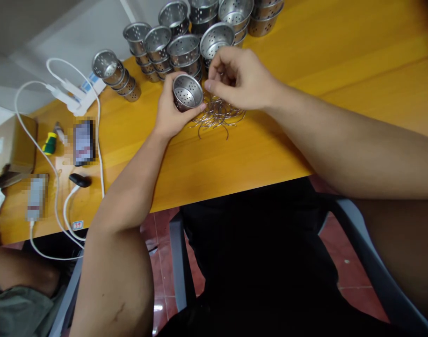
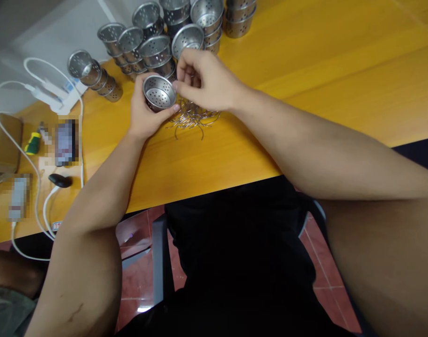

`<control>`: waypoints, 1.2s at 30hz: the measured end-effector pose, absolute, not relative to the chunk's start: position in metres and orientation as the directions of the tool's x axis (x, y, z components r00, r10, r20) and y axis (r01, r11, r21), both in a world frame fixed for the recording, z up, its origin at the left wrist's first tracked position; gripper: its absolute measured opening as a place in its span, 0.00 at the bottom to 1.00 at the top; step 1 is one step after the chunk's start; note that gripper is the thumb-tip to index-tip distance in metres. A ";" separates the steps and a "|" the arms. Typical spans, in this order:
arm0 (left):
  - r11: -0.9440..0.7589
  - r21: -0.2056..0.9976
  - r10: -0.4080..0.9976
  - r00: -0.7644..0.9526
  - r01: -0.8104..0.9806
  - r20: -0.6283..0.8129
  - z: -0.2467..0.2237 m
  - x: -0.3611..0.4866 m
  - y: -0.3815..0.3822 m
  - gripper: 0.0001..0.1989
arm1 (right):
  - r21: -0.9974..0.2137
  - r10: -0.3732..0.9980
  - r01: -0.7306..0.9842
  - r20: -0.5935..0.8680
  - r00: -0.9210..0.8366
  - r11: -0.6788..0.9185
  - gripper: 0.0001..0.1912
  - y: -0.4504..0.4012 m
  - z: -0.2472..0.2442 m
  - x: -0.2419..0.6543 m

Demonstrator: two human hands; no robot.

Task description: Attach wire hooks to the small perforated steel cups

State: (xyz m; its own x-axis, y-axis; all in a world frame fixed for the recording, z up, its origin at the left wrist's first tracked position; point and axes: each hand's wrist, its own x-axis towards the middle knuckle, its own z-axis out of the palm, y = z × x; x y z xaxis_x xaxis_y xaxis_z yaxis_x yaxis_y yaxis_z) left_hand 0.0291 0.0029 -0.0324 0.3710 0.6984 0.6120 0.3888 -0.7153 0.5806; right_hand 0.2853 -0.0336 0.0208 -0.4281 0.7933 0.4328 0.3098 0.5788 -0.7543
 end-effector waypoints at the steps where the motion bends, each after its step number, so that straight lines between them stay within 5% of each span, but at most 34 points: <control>1: -0.719 0.575 0.694 0.369 0.389 0.618 -0.032 0.029 0.004 0.41 | -0.758 0.783 0.292 0.429 -0.451 0.583 0.17 -0.034 0.022 0.286; 11: -0.733 0.532 0.676 0.371 0.424 0.637 -0.028 0.032 -0.003 0.39 | -0.617 0.688 0.358 0.456 -0.564 0.701 0.08 -0.036 0.015 0.277; 19: -0.633 0.657 0.772 0.275 0.410 0.573 -0.037 0.027 0.005 0.40 | -0.458 0.639 0.553 0.747 -0.185 0.696 0.03 -0.023 0.024 0.299; 33: -0.674 0.597 0.730 0.268 0.435 0.629 -0.035 0.027 0.003 0.32 | -0.441 0.729 0.679 0.653 -0.206 0.587 0.11 -0.004 0.018 0.305; 36: -0.676 0.581 0.723 0.256 0.454 0.641 -0.035 0.026 0.005 0.33 | -0.386 0.718 0.716 0.658 -0.228 0.582 0.20 -0.005 0.018 0.306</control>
